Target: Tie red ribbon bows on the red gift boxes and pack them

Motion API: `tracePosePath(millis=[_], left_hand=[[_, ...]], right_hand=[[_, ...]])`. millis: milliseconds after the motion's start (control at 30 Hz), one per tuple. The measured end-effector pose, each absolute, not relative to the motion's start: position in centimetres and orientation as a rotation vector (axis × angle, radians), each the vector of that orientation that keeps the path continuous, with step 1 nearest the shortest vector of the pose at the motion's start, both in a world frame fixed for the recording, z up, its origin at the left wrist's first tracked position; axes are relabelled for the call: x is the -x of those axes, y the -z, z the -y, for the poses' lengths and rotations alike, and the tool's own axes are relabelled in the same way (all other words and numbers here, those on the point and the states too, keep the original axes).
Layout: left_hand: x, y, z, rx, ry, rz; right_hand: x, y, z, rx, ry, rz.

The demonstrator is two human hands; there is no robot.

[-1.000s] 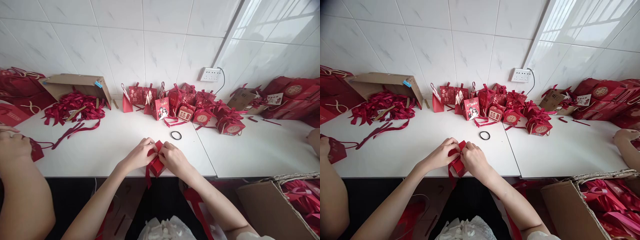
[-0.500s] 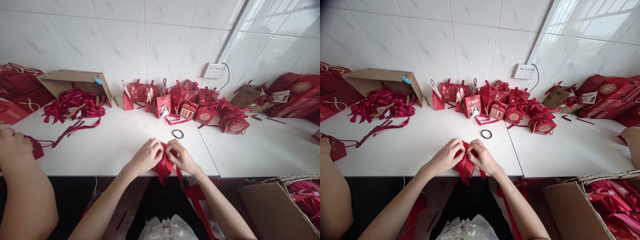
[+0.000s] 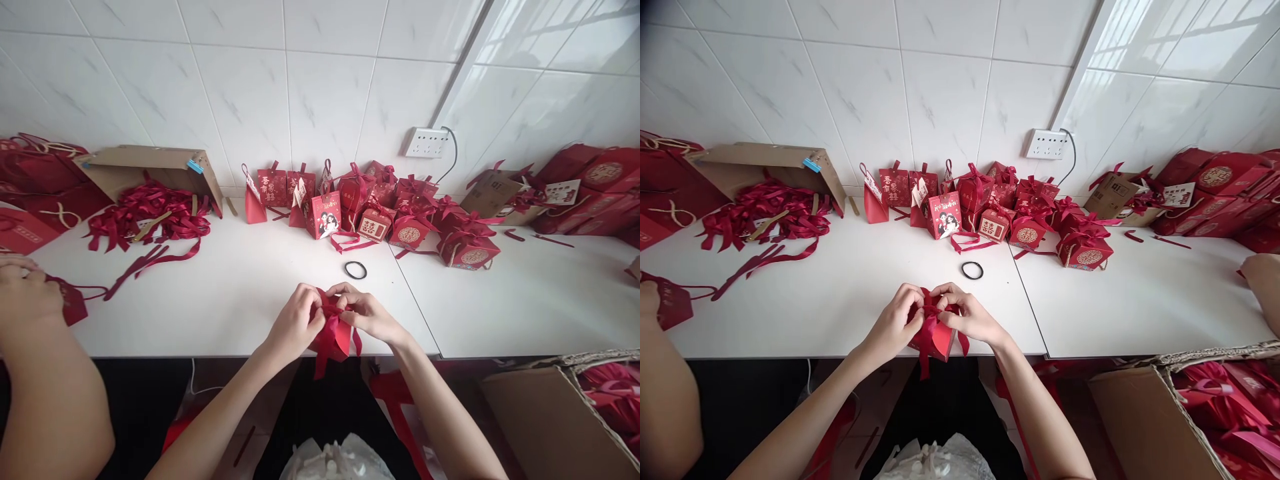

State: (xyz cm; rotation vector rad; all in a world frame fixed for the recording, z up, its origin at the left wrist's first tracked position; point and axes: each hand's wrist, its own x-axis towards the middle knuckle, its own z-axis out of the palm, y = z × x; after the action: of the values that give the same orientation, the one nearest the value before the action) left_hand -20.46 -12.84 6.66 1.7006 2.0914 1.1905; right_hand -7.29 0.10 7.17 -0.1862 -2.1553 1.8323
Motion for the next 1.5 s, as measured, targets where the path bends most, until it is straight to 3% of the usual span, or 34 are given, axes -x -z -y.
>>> tracePosePath(millis=[133,367,500,833,1033,1200,1500], left_hand=[[20.2,-7.2,12.9,-1.711,-1.121,-2.111],[19.5,-8.7,12.3,-1.794,-0.943,-2.216],[19.9,-8.8,11.9,-1.560,-1.171,-2.099],[24.0,-10.8,13.2,-0.751,-2.034,-1.333],[26.0,-11.0,14.6,-0.573,-2.021,-1.284],[26.3,-10.3,15.8,-0.816,-1.828,-1.329],[26.6,-10.2,15.8,-1.002,-1.585,-1.958]], right_hand=[[6.9,-6.9,-0.6,0.113,-2.180,1.819],[6.7,-8.5,-0.1,0.150,-2.190,1.559],[6.5,-9.7,-0.5,0.066,-2.137,1.365],[3.6,-10.7,-2.3,0.216,-1.838,1.088],[1.5,-10.6,-2.4,0.244,-1.685,1.212],[0.3,-10.3,-2.1,0.428,-1.414,1.203],[-0.9,-10.0,-0.9,0.895,-0.866,1.142]])
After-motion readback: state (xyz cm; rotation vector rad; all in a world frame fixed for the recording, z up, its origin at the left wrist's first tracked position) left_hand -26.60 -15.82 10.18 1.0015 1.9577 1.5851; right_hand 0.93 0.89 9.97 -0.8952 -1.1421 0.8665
